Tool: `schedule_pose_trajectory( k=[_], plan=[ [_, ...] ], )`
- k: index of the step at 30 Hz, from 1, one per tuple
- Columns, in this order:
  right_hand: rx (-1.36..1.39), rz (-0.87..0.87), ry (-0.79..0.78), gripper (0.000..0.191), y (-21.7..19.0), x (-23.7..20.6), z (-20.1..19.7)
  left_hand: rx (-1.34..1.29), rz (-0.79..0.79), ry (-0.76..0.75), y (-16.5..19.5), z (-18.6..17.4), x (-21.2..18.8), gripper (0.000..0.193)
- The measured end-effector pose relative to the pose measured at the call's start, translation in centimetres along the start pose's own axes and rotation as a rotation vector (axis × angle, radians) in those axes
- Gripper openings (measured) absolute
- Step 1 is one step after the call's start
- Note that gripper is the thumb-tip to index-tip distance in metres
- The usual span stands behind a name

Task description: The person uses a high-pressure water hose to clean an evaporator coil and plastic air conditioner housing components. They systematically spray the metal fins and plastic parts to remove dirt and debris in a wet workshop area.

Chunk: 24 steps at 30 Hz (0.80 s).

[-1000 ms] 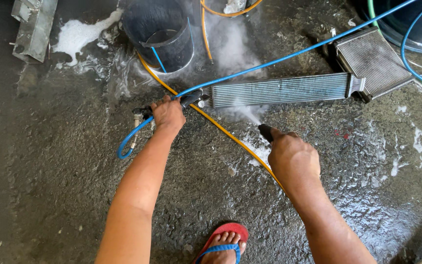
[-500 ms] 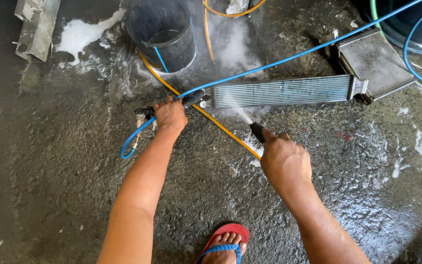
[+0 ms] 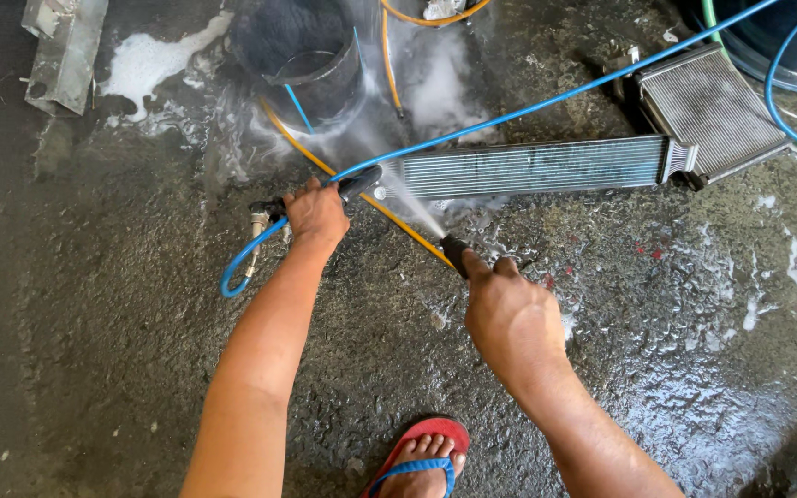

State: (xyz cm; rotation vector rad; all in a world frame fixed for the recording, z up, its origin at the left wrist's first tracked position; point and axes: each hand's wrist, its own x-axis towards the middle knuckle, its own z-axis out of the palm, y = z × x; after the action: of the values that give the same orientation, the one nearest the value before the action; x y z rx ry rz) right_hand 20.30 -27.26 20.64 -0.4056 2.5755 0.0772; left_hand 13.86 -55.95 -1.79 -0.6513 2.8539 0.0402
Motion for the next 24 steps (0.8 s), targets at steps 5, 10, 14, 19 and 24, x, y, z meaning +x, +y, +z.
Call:
schedule_pose_trajectory(
  k=[5,10,14,19,24],
  plan=[
    [0.017,-0.057,0.016,0.058,4.2,-0.8,0.7,0.013,0.014,-0.049,3.8,0.5,0.1,0.05],
    [0.054,-0.214,0.117,0.054,7.5,-3.0,2.2,-0.063,0.119,-0.029,4.9,1.5,-0.2,0.054],
    [0.003,-0.289,0.023,0.068,9.3,-4.8,3.5,-0.091,0.238,-0.12,4.4,1.9,-0.7,0.05],
    [0.123,-0.427,0.242,0.064,11.5,-6.5,5.8,-0.23,0.332,-0.032,5.2,1.3,-2.9,0.061],
    [0.103,-0.265,0.135,0.061,13.2,-6.3,6.6,-0.156,0.379,0.028,7.2,-0.9,-5.0,0.046]
  ],
)
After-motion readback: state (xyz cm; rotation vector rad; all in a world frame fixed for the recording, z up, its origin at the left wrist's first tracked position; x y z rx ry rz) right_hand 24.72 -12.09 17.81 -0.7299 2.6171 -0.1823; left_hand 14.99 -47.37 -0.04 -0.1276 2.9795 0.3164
